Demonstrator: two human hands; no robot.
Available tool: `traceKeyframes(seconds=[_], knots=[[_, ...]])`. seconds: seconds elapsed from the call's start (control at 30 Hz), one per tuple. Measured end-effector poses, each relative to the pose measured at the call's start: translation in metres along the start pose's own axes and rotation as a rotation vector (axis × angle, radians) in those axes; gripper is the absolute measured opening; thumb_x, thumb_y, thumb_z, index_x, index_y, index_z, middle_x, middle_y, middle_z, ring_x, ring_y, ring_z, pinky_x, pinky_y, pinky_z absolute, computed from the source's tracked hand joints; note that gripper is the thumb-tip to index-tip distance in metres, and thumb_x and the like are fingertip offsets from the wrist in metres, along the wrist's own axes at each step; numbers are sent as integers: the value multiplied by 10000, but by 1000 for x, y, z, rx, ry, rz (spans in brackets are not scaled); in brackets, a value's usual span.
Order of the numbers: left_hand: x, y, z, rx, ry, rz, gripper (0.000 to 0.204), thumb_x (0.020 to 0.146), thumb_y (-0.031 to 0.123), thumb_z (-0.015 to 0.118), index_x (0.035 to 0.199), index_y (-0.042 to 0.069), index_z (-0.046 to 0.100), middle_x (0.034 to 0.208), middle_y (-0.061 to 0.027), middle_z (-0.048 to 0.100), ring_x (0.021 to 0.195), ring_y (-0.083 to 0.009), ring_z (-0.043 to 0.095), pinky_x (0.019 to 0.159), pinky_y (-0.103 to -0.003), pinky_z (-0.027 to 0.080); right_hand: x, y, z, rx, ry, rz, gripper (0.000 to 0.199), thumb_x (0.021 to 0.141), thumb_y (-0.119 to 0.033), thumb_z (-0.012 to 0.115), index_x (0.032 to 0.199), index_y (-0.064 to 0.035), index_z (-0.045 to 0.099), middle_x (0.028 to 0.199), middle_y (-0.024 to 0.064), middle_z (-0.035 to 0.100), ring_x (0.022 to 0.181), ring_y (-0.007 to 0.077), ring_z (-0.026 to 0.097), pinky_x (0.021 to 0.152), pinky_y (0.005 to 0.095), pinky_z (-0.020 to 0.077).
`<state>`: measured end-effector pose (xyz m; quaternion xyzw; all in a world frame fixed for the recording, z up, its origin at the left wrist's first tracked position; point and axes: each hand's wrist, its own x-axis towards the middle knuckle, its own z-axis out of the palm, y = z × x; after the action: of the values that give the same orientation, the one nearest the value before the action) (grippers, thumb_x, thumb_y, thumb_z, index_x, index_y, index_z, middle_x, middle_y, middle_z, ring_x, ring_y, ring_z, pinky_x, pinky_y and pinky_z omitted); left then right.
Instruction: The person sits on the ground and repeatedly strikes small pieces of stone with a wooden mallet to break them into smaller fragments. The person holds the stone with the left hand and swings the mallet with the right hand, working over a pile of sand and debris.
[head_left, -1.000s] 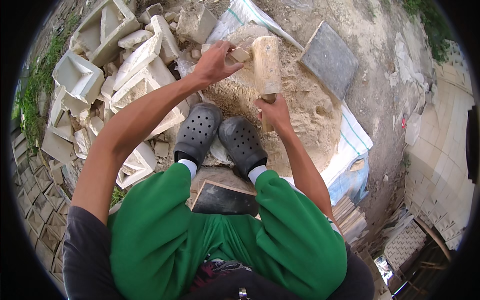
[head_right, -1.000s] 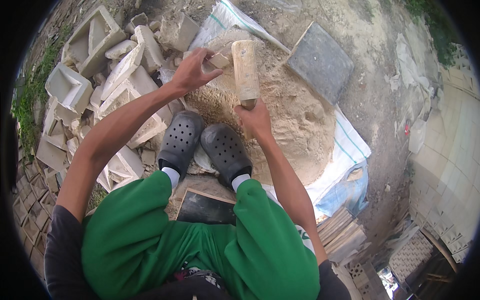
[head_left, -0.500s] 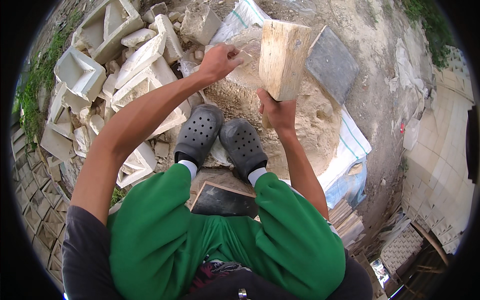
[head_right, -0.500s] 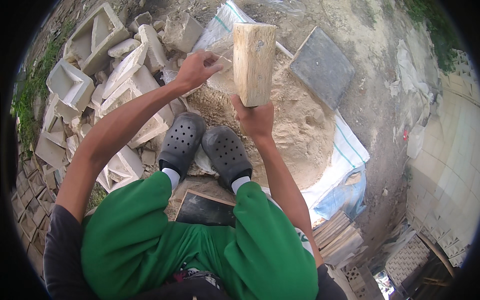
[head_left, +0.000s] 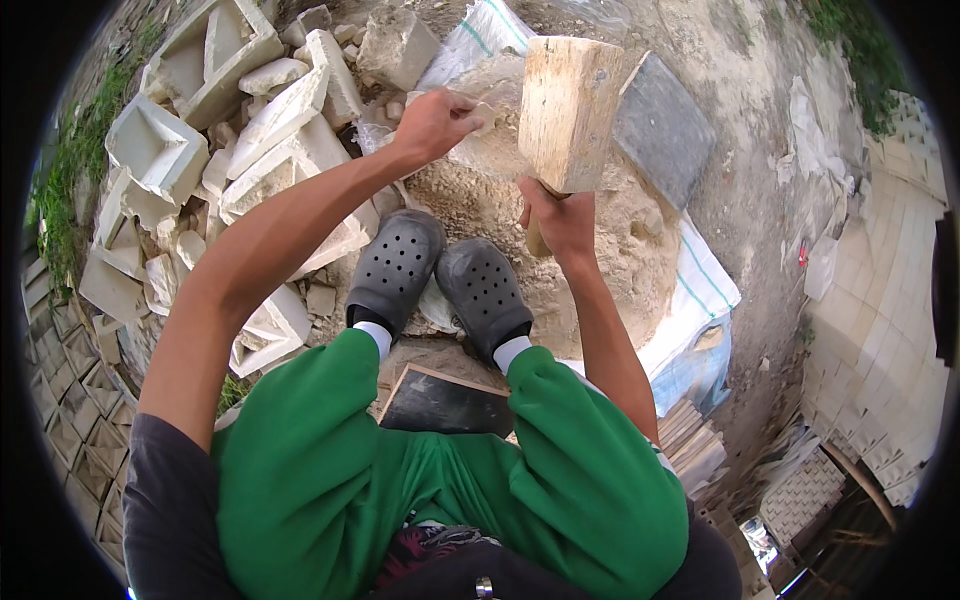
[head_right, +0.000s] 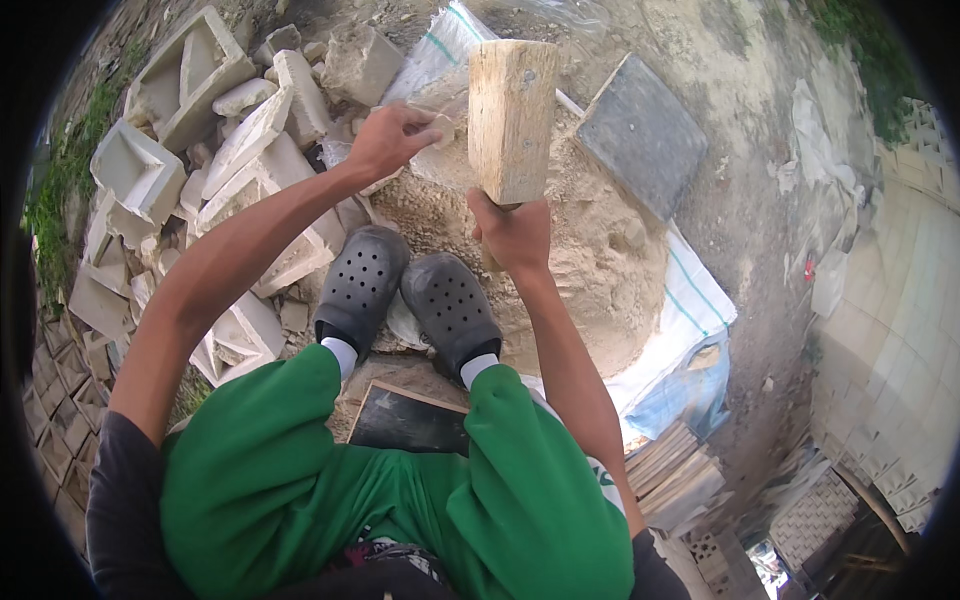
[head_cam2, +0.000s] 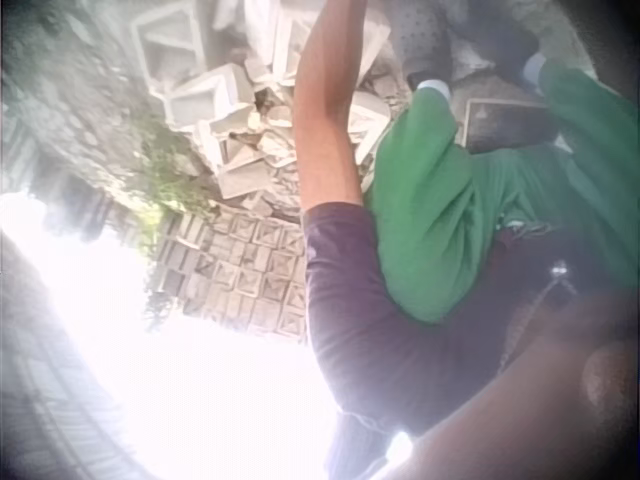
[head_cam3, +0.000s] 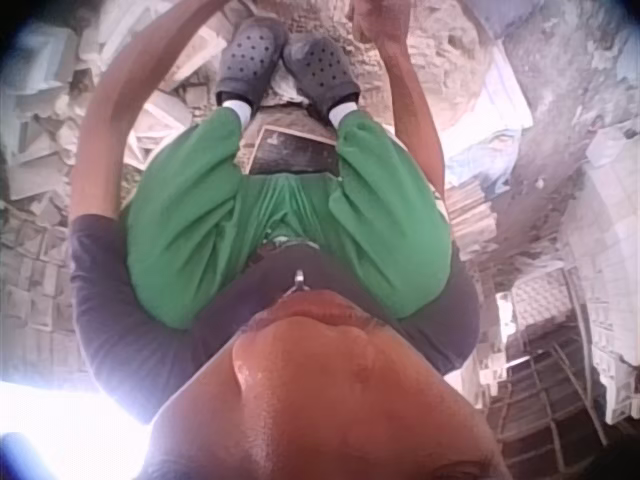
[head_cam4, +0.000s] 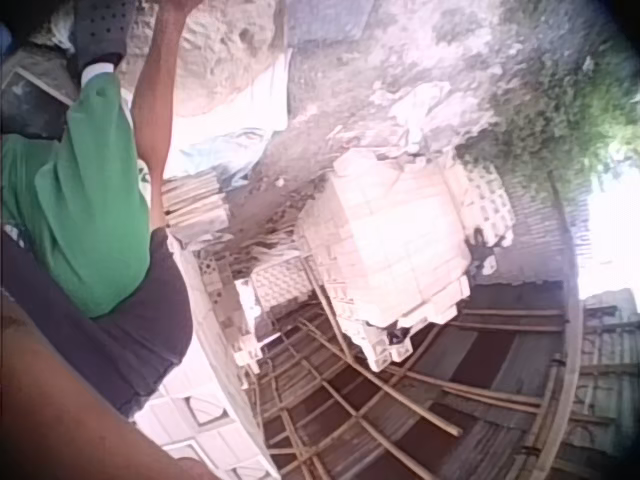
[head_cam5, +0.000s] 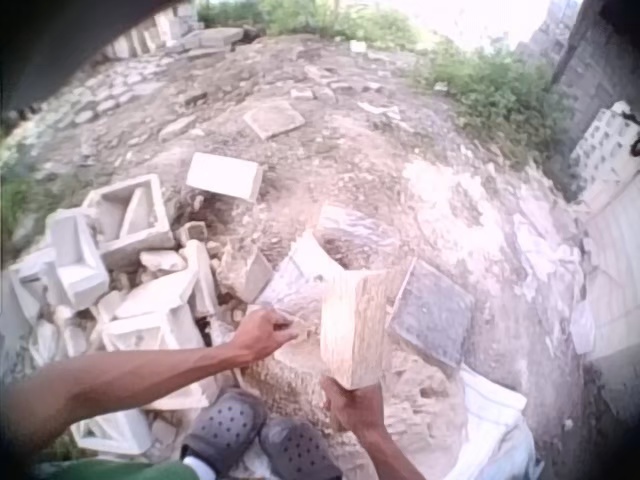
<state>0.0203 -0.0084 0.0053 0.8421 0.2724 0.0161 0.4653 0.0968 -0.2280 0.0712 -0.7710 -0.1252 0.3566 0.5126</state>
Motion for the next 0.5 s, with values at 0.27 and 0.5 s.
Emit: traceKeyframes(seconds=[0.27,0.5], knots=[[-13,-3,11,186,103,253,468,873,297,756,1278,88,648,1069,-161,656,978,-340,667,845,-418,532,12,30,6,-153,-44,253,370,807,-252,726,966,78,670,666,120,692,517,188,674,528,344,534],[-9,-10,7,198,69,204,442,856,285,770,1233,91,645,1120,-153,627,974,-357,657,842,-438,530,9,-7,-3,-160,-1,6,219,864,-183,749,817,25,700,569,49,632,471,147,617,467,316,482]])
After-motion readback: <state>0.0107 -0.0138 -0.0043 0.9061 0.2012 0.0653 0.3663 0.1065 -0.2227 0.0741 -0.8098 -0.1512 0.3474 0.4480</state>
